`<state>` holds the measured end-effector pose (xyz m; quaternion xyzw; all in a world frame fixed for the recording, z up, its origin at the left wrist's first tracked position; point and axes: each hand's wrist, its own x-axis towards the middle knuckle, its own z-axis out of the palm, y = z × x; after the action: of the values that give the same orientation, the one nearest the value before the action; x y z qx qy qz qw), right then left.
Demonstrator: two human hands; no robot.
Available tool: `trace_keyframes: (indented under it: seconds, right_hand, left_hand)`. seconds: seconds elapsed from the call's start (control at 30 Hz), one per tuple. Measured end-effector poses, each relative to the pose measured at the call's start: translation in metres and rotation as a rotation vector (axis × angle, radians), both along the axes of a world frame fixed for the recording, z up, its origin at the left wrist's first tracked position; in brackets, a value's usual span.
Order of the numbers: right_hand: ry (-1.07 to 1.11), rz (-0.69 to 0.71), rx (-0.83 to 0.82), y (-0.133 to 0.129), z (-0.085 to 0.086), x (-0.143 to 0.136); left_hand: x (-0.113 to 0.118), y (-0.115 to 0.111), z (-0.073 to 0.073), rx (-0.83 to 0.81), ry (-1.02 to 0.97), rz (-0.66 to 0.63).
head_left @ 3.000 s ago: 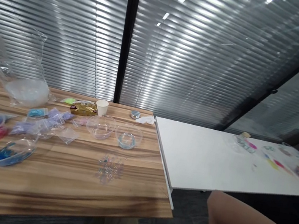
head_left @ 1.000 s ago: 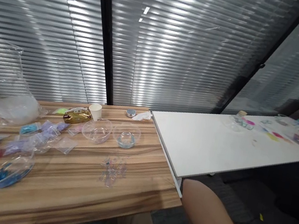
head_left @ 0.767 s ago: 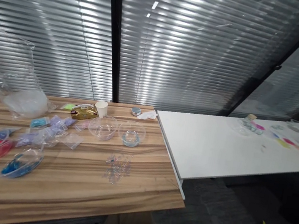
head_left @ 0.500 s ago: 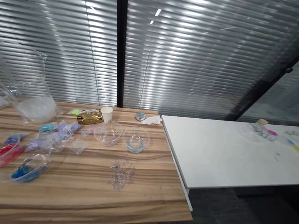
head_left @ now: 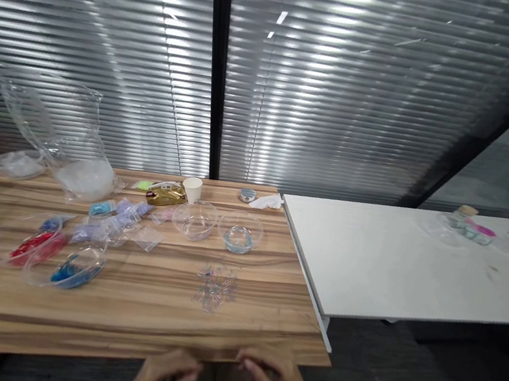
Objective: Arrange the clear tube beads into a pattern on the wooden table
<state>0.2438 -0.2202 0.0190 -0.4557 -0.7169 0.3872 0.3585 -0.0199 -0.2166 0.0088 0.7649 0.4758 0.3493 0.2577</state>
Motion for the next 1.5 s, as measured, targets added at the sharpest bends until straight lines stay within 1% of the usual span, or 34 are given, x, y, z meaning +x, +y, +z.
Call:
trace_keyframes:
  seconds: [0.03,0.1,0.17,0.23,0.3,0.37,0.43,0.53,0.67,1.0,1.17,1.33,1.5]
  right_hand:
    - [-0.014,0.003,0.022,0.012,0.009,-0.001]
    - [-0.069,0.057,0.094,0.042,0.024,-0.009]
    - [-0.174,0.149,0.165,0.073,0.033,-0.023]
    - [-0.284,0.24,0.278,0.101,0.035,-0.038]
    - [-0.366,0.3,0.35,0.123,0.032,-0.051]
    - [-0.429,0.318,0.375,0.136,0.026,-0.06]
    - [-0.468,0.313,0.355,0.144,0.02,-0.065]
    - [-0.485,0.306,0.314,0.15,0.011,-0.071]
    - [-0.496,0.279,0.306,0.152,0.005,-0.075]
    - [-0.494,0.312,0.308,0.151,-0.001,-0.081]
    - [-0.488,0.319,0.327,0.15,0.0,-0.084]
    - [-0.484,0.308,0.33,0.15,-0.003,-0.085]
    - [-0.45,0.307,0.382,0.149,-0.005,-0.082]
  left_hand:
    - [0.004,0.016,0.004,-0.029,0.003,-0.038]
    - [0.012,0.051,0.012,0.037,-0.029,0.141]
    - [0.019,0.081,0.015,0.047,-0.009,0.18]
    - [0.023,0.101,0.013,0.046,-0.005,0.183]
    - [0.023,0.11,0.009,0.044,-0.006,0.173]
    - [0.02,0.112,0.005,0.043,-0.008,0.172]
    - [0.017,0.11,0.001,0.038,-0.013,0.179]
    - [0.013,0.108,-0.001,0.022,-0.021,0.17]
    - [0.012,0.106,-0.004,0.007,-0.029,0.148]
    - [0.002,0.101,-0.01,0.015,-0.053,0.132]
    - [0.004,0.099,-0.008,0.034,-0.048,0.126]
    - [0.005,0.097,-0.007,0.04,-0.03,0.121]
    - [0.003,0.098,-0.013,0.067,-0.01,0.117]
